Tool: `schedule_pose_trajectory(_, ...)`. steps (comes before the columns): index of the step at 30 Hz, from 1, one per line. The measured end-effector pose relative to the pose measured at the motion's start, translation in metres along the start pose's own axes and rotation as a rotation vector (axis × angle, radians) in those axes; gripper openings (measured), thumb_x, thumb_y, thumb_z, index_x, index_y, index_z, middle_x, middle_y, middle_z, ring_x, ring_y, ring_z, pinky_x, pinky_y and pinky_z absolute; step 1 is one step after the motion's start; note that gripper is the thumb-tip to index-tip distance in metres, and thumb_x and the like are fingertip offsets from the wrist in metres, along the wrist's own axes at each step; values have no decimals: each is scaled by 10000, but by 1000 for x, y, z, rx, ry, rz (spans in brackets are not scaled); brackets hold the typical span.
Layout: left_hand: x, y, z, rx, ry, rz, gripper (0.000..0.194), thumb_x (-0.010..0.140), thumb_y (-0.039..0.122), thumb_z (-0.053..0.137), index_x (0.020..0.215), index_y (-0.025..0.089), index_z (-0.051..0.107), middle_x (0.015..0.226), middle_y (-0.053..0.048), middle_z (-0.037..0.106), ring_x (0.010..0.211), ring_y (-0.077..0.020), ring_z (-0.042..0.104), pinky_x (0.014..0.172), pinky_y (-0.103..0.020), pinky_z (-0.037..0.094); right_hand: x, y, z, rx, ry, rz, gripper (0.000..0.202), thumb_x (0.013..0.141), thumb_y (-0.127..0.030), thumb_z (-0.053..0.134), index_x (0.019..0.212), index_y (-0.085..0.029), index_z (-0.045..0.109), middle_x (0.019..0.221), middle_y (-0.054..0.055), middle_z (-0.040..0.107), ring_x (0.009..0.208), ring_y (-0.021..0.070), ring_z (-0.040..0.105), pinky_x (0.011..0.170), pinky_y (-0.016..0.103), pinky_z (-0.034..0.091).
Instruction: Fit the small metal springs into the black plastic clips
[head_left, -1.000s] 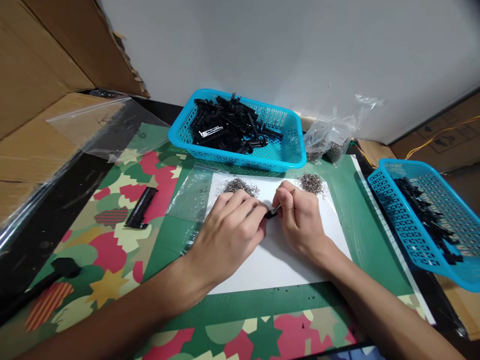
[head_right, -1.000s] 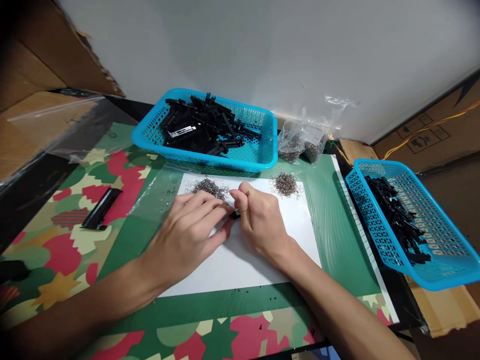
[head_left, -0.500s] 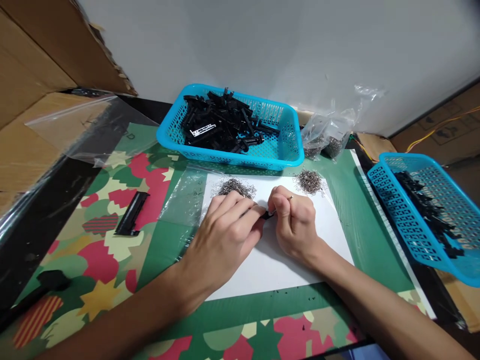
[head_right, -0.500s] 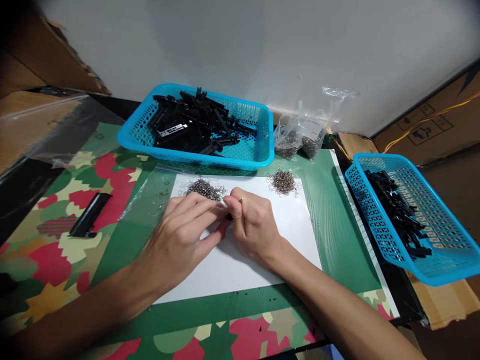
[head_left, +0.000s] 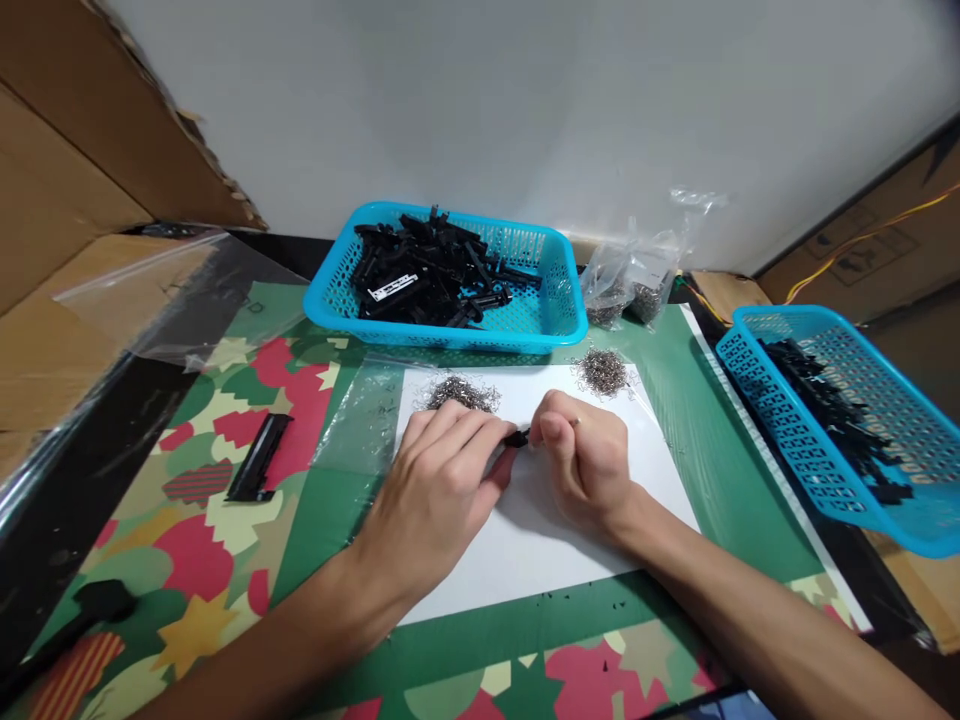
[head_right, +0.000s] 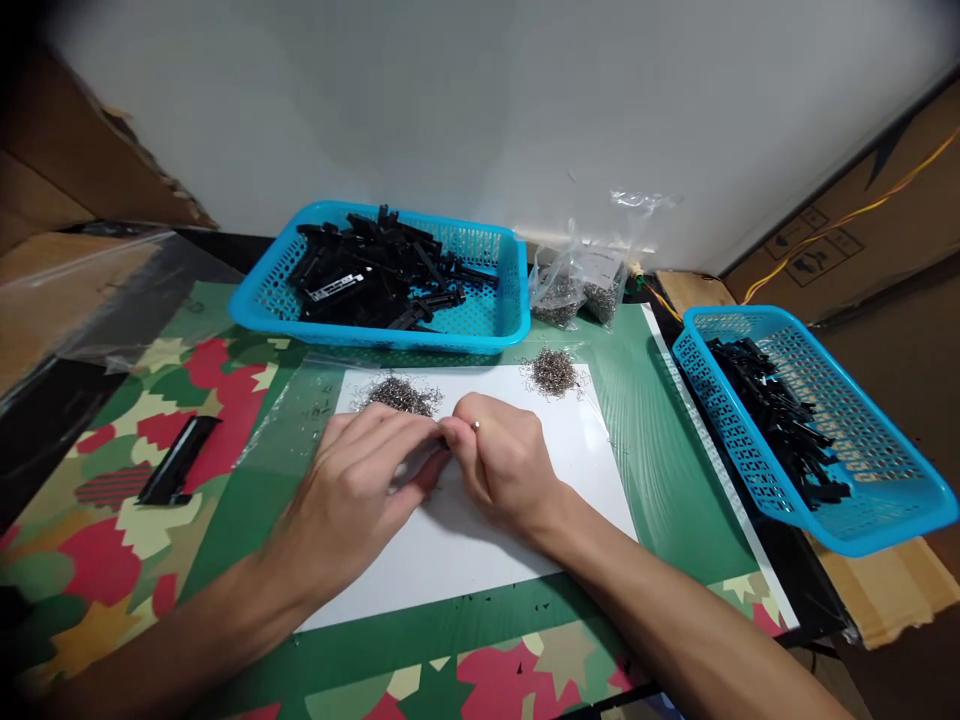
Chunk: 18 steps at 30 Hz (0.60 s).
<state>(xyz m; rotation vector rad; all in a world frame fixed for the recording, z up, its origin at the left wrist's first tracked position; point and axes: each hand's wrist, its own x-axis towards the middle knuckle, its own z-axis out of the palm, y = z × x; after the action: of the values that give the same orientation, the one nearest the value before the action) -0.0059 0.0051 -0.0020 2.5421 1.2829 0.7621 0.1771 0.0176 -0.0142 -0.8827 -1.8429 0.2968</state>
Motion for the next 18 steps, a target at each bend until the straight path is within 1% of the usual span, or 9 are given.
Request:
schedule_pose_trajectory(3,1,0,-3,-23,30,-11,174,1011,132,618,1145,206,702,1041,-44,774,988,-246,653,848,-401,407,-6,3,-8,40,52,-33,412,1132,-287,366,728,-239,428,623,4,470,560,144,482,542,307,351)
schedule_pose_trajectory(5,1,1,-6,-26,60,-12,173,1022,148,611,1158,207,700,1058,-47,779,999,-242,665,858,-395,413,-9,8,-13,55,92,10,448,1125,-294,380,680,-246,382,581,-7,431,525,139,458,526,309,341)
schedule_pose_trajectory(7,0,2,-8,-31,87,-10,172,1031,158,602,1164,210,696,1073,-51,782,1006,-240,676,861,-391,420,-9,14,-18,61,98,80,464,1128,-289,376,666,-241,386,574,-12,431,510,129,446,518,304,333)
schedule_pose_trajectory(9,0,2,-10,-44,112,-15,175,1034,160,597,1172,218,688,1091,-53,782,1017,-239,684,864,-389,425,-5,19,-24,60,46,156,466,1138,-303,362,683,-229,428,595,-15,458,514,121,444,523,294,332)
schedule_pose_trajectory(11,-1,0,-11,-58,133,-23,180,1037,157,592,1177,230,679,1102,-50,780,1026,-238,688,863,-388,429,2,21,-29,37,-41,214,455,1145,-337,349,725,-218,479,614,-26,466,524,117,426,535,283,328)
schedule_pose_trajectory(13,0,-2,-11,-62,153,-33,190,1040,157,586,1186,244,670,1100,-43,777,1019,-237,691,858,-387,434,9,22,-34,3,-141,258,415,1143,-367,359,810,-206,548,649,-29,494,563,122,447,572,274,341)
schedule_pose_trajectory(16,0,-6,-12,-64,170,-58,207,1044,170,582,1212,259,664,1091,-38,771,975,-232,692,842,-385,450,17,19,-40,-22,-262,329,319,1128,-389,426,982,-194,631,701,-31,552,629,133,505,631,268,355)
schedule_pose_trajectory(18,1,-8,-12,-67,184,-74,209,1044,182,584,1219,261,665,1095,-39,768,940,-227,689,831,-383,461,20,17,-43,-8,-332,375,312,1115,-409,478,970,-191,648,684,-40,550,625,128,499,625,262,336)
